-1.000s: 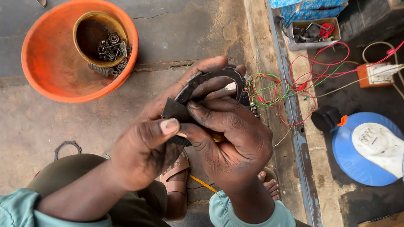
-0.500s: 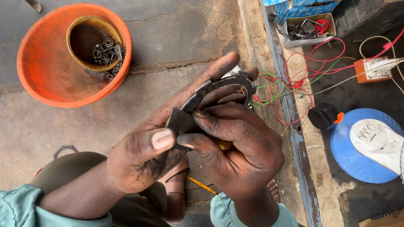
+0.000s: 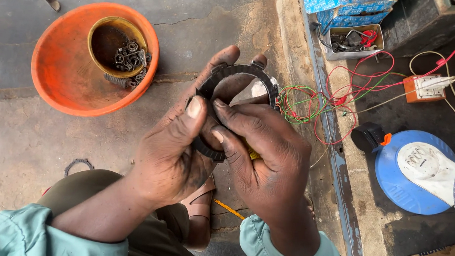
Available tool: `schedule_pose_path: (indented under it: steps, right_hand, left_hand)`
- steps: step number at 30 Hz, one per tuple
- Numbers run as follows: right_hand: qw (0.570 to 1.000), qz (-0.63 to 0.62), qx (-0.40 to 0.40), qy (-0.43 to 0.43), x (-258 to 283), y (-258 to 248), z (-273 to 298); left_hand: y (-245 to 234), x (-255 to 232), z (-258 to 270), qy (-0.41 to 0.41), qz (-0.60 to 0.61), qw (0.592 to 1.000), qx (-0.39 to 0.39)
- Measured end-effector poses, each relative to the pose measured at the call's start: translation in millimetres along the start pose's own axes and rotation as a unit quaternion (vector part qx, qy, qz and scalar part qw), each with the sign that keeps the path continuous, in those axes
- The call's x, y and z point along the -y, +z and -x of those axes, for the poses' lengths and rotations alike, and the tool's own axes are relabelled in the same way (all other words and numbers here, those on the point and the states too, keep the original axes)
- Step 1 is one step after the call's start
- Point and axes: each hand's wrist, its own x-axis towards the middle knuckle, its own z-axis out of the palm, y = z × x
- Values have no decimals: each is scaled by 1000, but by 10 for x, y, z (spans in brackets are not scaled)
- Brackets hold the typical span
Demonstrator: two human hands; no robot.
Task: Cleaning motorcycle clutch plates by rubbing them with a small piece of abrasive material.
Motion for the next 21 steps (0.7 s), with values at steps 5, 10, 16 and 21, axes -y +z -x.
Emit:
schedule_pose_path:
  steps: [5, 10, 16, 21]
  right_hand:
    - [999, 29, -22, -23, 4, 79, 22]
    - [999, 6, -33, -28, -14, 127, 48]
    - [997, 29, -43, -52, -26, 239, 34]
    - [992, 45, -79, -86, -103, 342, 91]
  left_hand:
    - [-114, 44, 76, 26, 61, 997, 31]
    - [-125, -10, 147, 42, -146, 988, 31]
    - [-28, -50, 164, 97, -288, 953, -14]
    - [-72, -7, 221, 61, -217, 973, -55]
